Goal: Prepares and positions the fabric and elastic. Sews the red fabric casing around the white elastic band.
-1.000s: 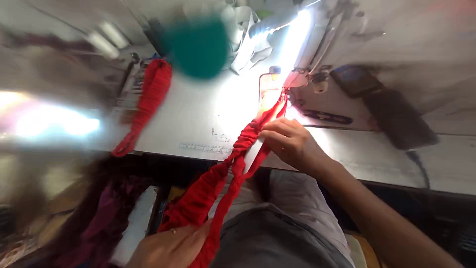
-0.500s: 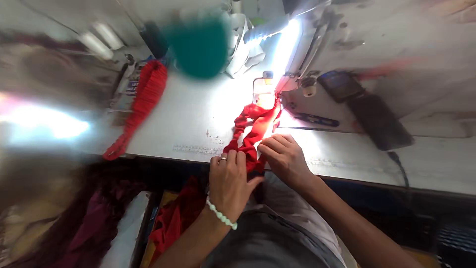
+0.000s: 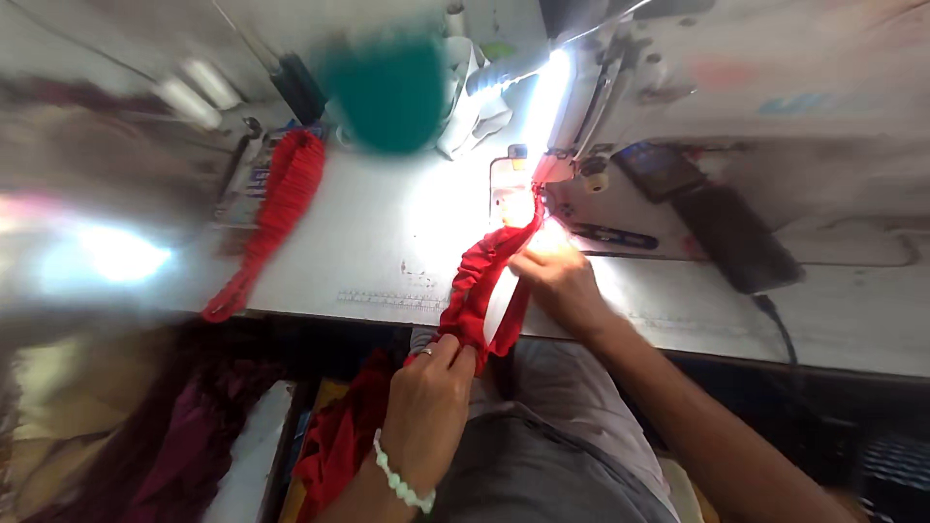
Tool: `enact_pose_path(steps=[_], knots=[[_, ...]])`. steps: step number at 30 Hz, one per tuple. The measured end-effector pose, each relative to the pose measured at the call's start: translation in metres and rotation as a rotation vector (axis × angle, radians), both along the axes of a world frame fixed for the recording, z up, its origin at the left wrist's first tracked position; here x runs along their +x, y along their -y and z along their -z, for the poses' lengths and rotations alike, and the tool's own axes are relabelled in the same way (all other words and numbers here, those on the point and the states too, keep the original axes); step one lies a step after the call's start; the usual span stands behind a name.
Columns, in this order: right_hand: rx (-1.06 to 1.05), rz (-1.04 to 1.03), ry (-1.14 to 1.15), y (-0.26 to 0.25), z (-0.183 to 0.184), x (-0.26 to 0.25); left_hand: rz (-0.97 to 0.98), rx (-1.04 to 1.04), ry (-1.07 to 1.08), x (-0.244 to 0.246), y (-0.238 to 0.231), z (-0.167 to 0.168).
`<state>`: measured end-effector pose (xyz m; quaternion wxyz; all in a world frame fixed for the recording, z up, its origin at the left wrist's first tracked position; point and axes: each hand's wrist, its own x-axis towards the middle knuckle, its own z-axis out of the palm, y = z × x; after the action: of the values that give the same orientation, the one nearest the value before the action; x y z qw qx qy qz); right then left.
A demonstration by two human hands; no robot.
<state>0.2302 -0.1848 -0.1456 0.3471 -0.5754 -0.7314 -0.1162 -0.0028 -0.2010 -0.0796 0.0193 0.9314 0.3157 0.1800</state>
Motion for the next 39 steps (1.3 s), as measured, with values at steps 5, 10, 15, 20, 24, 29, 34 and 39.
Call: enact_pose_path(steps=[5, 10, 15, 20, 24, 29, 34, 39], knots=[[0.046, 0.011, -0.049, 0.049, 0.007, -0.048, 0.045, -0.221, 0.034, 0.004, 0.007, 0.009], [0.015, -0.019, -0.042, 0.049, 0.008, -0.029, 0.176, -0.279, -0.087, -0.038, 0.027, -0.007], [-0.038, -0.135, -0.178, 0.027, -0.008, -0.014, 0.164, -0.173, -0.123, -0.093, 0.031, -0.061], [-0.045, -0.146, -0.191, 0.012, -0.013, -0.008, 0.123, -0.310, -0.229, -0.119, 0.033, -0.113], [-0.015, -0.177, -0.190, 0.013, -0.024, -0.024, 0.012, -0.423, -0.277, -0.134, 0.031, -0.137], [0.048, -0.430, -0.192, 0.029, -0.048, -0.080, 0.085, -0.396, -0.207, -0.130, 0.019, -0.122], [-0.099, -0.485, -0.280, 0.011, -0.046, -0.022, 0.042, -0.161, -0.069, -0.139, -0.018, -0.075], [-0.367, -0.583, -0.339, -0.007, -0.050, 0.002, 0.085, -0.080, -0.045, -0.123, -0.033, -0.074]])
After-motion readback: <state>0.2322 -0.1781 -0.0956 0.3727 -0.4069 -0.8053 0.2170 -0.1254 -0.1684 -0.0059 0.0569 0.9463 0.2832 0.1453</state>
